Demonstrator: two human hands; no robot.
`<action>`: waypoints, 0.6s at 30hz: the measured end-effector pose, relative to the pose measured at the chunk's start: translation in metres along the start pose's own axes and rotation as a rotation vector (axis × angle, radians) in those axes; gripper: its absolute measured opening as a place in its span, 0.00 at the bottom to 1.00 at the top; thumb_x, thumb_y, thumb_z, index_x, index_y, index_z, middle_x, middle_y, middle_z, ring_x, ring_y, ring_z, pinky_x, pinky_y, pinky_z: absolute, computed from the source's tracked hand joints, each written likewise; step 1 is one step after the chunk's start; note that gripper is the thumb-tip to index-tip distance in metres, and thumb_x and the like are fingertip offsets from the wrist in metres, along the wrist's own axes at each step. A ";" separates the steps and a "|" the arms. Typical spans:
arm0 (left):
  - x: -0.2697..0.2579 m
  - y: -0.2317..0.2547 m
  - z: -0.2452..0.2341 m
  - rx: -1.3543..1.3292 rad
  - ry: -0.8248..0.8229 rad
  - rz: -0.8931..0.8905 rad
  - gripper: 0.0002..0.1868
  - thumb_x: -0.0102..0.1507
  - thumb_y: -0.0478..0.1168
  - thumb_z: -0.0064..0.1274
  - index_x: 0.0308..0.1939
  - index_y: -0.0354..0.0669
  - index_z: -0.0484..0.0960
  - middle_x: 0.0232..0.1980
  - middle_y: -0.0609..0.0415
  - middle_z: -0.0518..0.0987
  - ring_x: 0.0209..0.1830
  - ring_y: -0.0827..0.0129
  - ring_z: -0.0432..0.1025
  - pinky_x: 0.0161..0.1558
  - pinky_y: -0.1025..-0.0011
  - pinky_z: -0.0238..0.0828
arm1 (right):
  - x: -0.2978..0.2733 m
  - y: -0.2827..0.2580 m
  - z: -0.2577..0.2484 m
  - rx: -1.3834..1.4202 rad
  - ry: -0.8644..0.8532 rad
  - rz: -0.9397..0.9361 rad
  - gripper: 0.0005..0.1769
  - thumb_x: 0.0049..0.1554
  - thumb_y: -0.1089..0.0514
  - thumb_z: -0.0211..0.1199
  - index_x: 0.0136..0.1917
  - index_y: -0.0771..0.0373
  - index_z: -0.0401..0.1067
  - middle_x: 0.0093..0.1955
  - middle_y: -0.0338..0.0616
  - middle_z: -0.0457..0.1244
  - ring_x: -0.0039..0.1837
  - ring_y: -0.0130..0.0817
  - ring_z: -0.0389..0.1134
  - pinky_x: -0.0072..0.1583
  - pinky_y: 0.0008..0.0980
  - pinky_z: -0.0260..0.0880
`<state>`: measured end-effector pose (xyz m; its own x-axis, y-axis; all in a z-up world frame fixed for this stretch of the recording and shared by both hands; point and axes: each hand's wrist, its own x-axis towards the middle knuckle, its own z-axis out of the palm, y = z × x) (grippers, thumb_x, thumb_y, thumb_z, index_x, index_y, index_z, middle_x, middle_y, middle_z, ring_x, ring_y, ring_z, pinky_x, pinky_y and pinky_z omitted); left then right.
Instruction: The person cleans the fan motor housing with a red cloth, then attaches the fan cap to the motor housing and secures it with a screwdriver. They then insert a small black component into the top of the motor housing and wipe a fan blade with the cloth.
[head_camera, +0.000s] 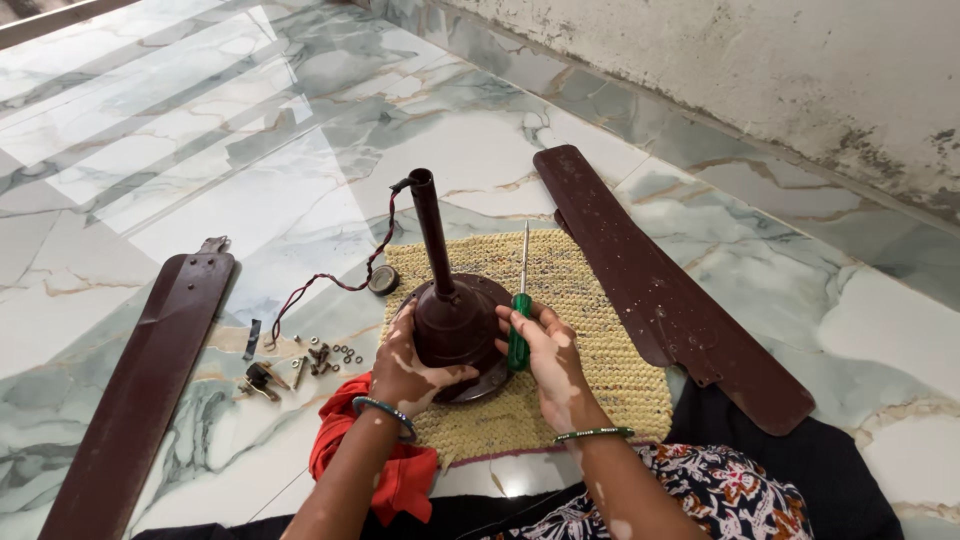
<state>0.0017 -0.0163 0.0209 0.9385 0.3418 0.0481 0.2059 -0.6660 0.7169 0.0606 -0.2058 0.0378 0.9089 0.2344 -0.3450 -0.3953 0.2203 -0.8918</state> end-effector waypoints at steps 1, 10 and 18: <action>0.001 -0.002 0.001 0.032 -0.012 0.008 0.71 0.35 0.55 0.80 0.73 0.32 0.56 0.67 0.42 0.72 0.68 0.55 0.67 0.66 0.64 0.65 | 0.000 0.000 0.000 0.002 0.002 0.000 0.18 0.61 0.57 0.56 0.63 0.63 0.67 0.61 0.46 0.70 0.63 0.34 0.70 0.65 0.36 0.74; 0.003 -0.001 0.002 0.088 -0.020 -0.058 0.71 0.34 0.57 0.80 0.73 0.37 0.56 0.66 0.44 0.73 0.67 0.57 0.69 0.66 0.64 0.67 | 0.003 0.002 -0.002 0.050 -0.016 -0.004 0.18 0.61 0.57 0.56 0.64 0.63 0.67 0.61 0.45 0.70 0.62 0.33 0.70 0.65 0.36 0.73; -0.005 0.011 -0.005 -0.173 0.036 0.042 0.55 0.37 0.47 0.79 0.65 0.36 0.70 0.57 0.48 0.83 0.58 0.65 0.79 0.59 0.69 0.76 | 0.005 0.002 -0.003 0.072 -0.024 -0.012 0.18 0.61 0.58 0.55 0.64 0.63 0.67 0.62 0.44 0.69 0.63 0.32 0.70 0.66 0.36 0.73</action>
<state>-0.0020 -0.0225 0.0319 0.9342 0.3416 0.1033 0.1127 -0.5571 0.8227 0.0644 -0.2069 0.0335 0.9106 0.2538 -0.3261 -0.3933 0.2904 -0.8723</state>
